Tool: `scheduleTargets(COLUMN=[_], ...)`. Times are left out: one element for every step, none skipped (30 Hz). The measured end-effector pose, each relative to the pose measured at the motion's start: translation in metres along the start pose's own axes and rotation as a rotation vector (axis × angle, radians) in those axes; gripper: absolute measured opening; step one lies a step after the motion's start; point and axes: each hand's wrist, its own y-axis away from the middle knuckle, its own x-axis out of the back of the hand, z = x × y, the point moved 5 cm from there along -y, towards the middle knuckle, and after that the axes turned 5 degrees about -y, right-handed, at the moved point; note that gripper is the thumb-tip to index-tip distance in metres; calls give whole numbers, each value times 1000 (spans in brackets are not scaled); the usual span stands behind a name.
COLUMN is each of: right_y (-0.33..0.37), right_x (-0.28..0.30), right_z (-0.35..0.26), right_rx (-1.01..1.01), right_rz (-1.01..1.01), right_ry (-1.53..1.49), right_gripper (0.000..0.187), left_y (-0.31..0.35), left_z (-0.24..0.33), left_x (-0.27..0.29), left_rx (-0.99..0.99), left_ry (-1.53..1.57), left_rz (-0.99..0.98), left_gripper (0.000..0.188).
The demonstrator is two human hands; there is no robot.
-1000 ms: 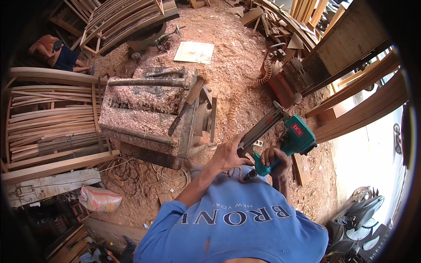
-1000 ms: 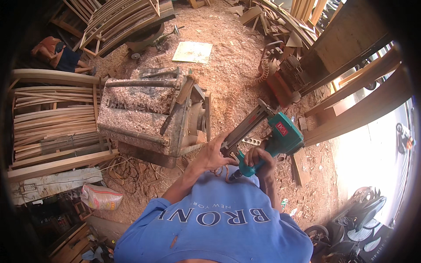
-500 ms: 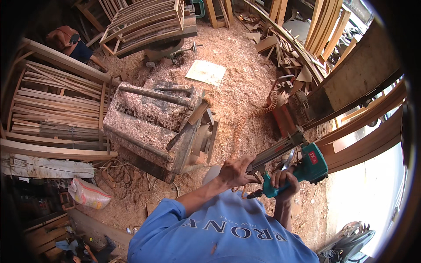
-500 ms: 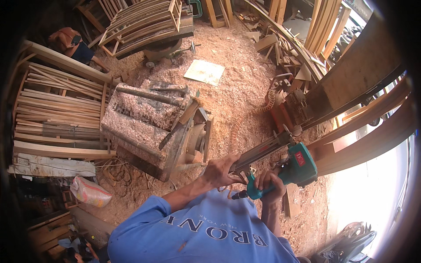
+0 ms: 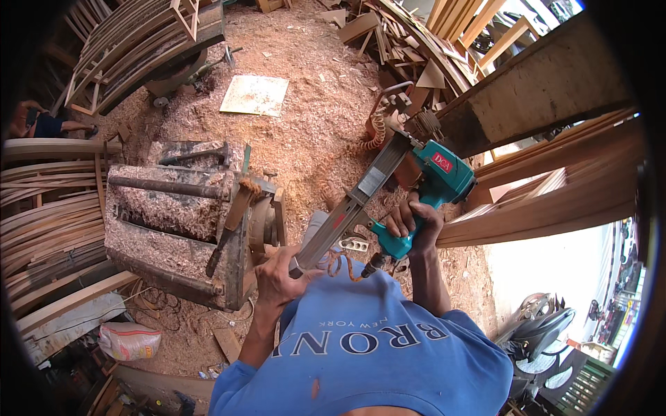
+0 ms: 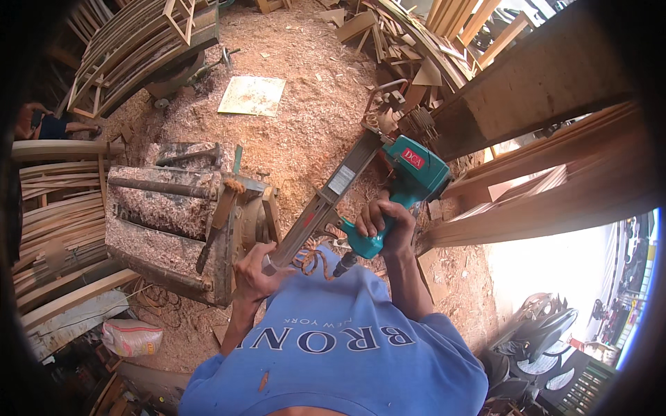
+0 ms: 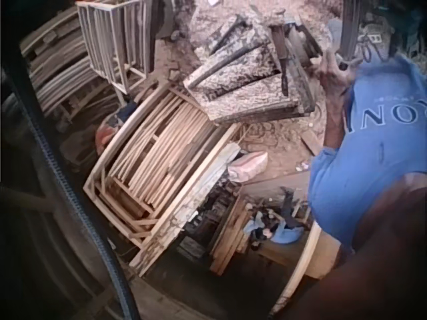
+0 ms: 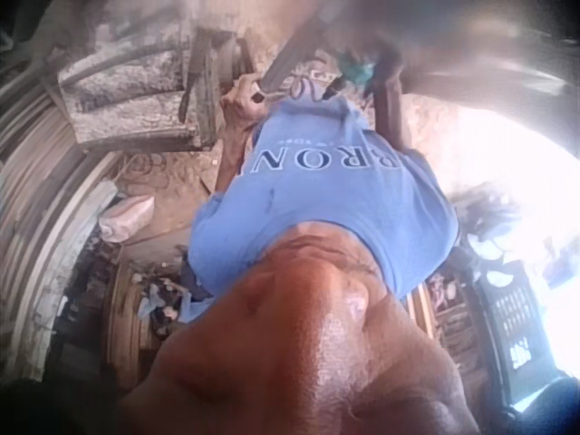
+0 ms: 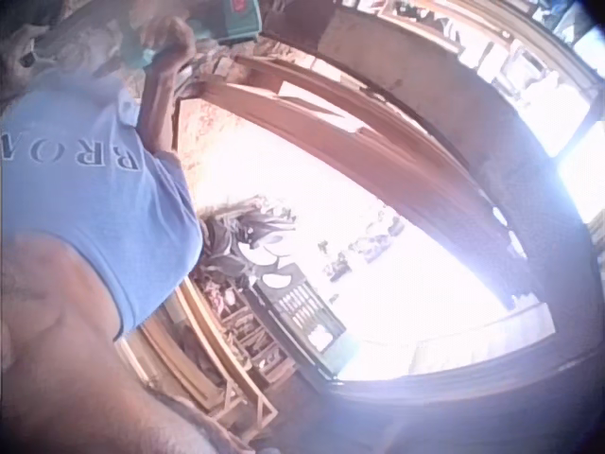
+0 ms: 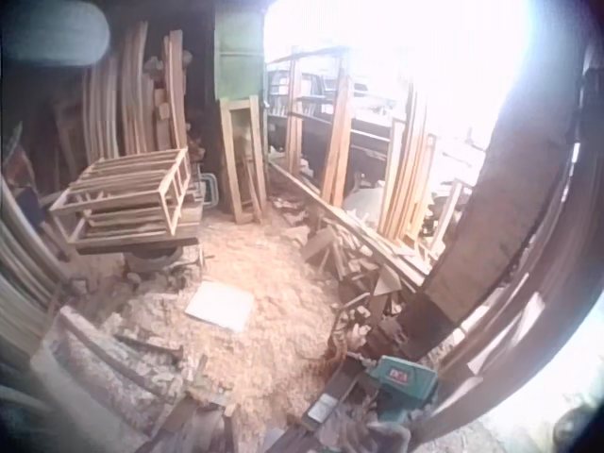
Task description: The person assembles a wooden frame with wire mesh using a pneumatic nail gun. They position slats, align the frame, and drive nails into the joints to secure the structure.
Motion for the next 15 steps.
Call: scheduleTargets(right_y=[-22, -49, -72, -94, -112, -130, -148, -162, -171, -181, -190, -199, -208, -216, -223], right_x=[0, -2, -3, 0, 4, -2, -8, -9, -8, -9, -11, -17, -21, -26, -31], right_z=[-6, -14, -18, -19, -25, -30, -36, -40, -40, -37, -37, -35, -32, -29, -24], right_rx=[-27, -57, -92, -131, -198, -246, -288, -329, -370, -412, -436, -459, -500, -522, -544], right_rz=[0, -14, -20, -8, 80, 75, 65, 94, 133, 169, 209, 212, 228, 215, 161], right_ry=[30, 51, 67, -23, 10, 77, 143, 163, 168, 177, 210, 201, 200, 204, 170], right_gripper=[19, 19, 18, 16, 14, 14, 13, 13, 13, 12, 12, 12, 12, 13, 13], left_y=[-24, -58, -89, -120, -149, -182, -215, -245, -270, -288, -302, -312, -319, -321, -322], left_z=[-6, -13, -19, -24, -26, -22, -16, -11, -7, -2, 2, 6, 6, 5, 3], left_x=[6, 11, 15, 15, 17, 18, 16, 12, 9, 1, -4, -4, -3, -2, -3], left_rx=[25, 51, 75, 65, 48, 24, -6, -81, -149, -142, -125, -138, -135, -154, -175], left_ry=[46, 92, 144, 204, 268, 299, 338, 269, 208, 176, 134, 79, 24, -60, -135], left_rz=[37, 81, 123, 154, 191, 176, 166, 110, 47, -69, -162, -195, -216, -234, -255], left_gripper=[54, 51, 48, 42, 36, 31, 28, 28, 29, 27, 26, 24, 22, 21, 19])
